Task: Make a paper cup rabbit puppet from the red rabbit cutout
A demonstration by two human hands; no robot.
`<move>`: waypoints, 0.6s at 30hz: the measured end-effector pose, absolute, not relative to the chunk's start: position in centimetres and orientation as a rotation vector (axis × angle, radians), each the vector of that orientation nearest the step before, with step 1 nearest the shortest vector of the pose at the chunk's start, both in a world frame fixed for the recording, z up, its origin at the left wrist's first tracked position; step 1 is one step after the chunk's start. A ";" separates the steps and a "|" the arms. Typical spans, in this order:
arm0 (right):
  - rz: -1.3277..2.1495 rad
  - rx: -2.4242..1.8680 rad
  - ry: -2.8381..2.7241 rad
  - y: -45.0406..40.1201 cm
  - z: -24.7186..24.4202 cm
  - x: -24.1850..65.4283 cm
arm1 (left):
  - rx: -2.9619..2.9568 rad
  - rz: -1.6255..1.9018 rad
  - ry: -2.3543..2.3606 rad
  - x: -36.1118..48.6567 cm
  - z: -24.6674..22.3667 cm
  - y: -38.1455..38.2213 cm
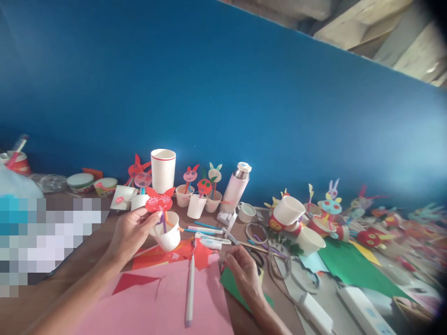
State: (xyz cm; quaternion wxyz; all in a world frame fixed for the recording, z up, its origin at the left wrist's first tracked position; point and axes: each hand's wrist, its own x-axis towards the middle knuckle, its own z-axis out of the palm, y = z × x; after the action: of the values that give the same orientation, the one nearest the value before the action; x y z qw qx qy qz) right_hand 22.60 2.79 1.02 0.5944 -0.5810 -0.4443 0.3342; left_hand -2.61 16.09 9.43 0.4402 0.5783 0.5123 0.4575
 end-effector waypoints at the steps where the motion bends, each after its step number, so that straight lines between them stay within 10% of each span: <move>1: 0.776 -1.359 -1.045 2.7 0.9 22.5 | 1.456 1.131 1.266 -2.6 8.9 16.4; 18: 0.810 -1.421 -1.136 2.6 0.4 21.9 | 1.592 1.030 1.264 -1.5 5.3 16.9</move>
State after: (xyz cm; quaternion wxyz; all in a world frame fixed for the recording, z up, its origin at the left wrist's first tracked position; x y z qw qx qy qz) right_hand 21.85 2.57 0.42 0.5438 -0.5987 -0.4788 0.3415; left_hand -1.49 16.86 5.27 0.4182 0.6346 0.5038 0.4106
